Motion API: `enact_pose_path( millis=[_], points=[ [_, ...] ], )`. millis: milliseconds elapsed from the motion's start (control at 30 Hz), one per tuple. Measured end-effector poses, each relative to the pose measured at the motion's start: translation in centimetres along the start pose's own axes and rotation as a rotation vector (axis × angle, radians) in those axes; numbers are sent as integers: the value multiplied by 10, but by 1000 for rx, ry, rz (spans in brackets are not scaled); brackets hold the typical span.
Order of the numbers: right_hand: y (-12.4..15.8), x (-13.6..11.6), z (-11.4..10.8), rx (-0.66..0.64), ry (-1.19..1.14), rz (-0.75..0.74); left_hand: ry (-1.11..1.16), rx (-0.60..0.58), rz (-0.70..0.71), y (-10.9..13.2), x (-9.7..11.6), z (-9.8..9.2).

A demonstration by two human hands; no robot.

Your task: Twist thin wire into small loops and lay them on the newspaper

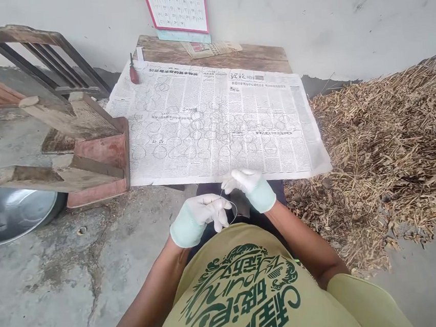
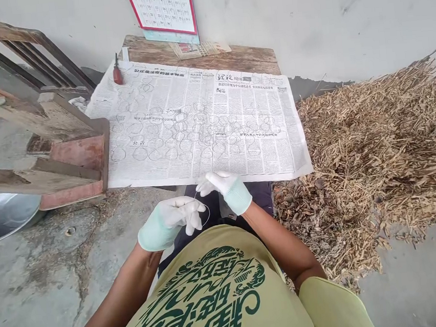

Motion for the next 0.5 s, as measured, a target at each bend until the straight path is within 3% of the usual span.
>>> enact_pose_path(
  millis=[133, 300, 400, 500],
  points=[
    [4, -1, 1, -12, -29, 29, 29, 80, -48, 0, -7, -4],
    [8, -5, 3, -17, 14, -15, 84, 85, -96, 2, -13, -3],
    [4, -4, -7, 64, -15, -38, 59, 75, -91, 4, -12, -3],
    [9, -13, -33, 273, 24, -107, -20, 82, -56, 8, -7, -5]
  ],
)
Point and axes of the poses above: each hand's wrist, its own y-axis away from the middle knuckle, its own z-axis out of the palm, x = y × z, the point moved 8 cm from there along -y, towards the middle knuckle, and after that the axes turned 13 degrees about z, right-handed, at the moved point
